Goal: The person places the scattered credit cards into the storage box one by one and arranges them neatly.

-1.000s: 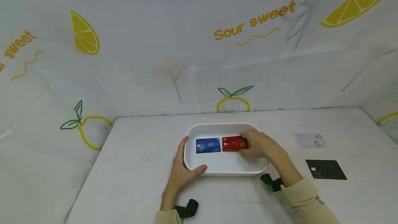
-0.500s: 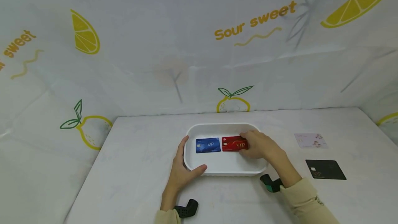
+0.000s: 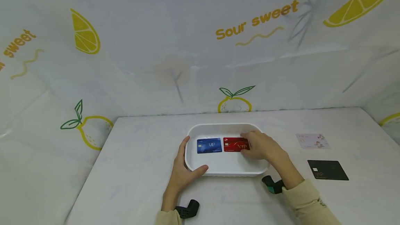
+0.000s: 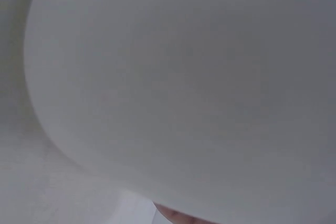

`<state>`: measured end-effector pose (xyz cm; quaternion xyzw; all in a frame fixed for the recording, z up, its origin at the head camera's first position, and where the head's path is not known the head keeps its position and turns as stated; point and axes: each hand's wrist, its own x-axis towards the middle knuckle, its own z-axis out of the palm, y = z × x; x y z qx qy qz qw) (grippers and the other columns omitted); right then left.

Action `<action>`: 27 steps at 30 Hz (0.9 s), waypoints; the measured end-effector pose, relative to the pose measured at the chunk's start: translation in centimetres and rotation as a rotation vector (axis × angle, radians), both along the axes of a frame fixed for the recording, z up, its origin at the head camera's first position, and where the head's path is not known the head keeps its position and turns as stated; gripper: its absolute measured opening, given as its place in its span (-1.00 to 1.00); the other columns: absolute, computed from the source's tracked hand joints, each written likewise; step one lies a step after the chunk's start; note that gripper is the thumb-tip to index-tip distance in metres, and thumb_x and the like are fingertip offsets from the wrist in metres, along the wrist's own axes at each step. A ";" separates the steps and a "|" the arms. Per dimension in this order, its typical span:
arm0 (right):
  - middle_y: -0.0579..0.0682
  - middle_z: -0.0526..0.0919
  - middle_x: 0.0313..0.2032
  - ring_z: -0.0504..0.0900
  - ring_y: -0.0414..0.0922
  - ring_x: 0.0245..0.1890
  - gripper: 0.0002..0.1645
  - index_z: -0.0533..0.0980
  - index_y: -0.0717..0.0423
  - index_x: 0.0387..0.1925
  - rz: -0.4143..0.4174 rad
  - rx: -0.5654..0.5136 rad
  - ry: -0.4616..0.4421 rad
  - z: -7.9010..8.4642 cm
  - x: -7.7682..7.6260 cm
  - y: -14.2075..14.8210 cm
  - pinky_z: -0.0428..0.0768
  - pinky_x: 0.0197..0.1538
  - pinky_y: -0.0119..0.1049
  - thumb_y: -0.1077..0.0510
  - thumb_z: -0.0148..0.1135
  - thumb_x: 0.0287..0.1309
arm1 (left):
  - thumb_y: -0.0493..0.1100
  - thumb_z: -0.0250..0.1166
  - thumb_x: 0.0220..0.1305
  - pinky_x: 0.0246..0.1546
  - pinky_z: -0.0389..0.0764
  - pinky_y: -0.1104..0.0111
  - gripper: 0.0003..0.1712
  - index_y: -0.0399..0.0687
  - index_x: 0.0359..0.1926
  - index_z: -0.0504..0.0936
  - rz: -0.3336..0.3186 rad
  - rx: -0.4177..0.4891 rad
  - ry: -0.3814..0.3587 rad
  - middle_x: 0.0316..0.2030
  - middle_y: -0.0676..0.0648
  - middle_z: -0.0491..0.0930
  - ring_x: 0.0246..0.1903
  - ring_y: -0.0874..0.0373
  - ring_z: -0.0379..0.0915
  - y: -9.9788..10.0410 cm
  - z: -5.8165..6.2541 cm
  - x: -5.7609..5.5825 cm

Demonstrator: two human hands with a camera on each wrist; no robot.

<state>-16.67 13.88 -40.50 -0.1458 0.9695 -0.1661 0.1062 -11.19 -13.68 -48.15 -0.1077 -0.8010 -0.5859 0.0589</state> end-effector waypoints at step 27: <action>-0.04 0.57 -0.41 0.43 -0.17 -0.39 -0.31 0.60 0.16 0.21 0.060 -0.144 0.005 0.3 0.3 1.0 0.42 -0.37 -0.33 0.01 0.55 0.05 | 0.02 0.59 -0.06 0.19 0.57 0.18 0.28 0.06 0.61 0.05 0.003 -0.002 -0.011 0.45 -0.21 0.38 0.23 -0.06 0.48 -0.1 0.1 0.0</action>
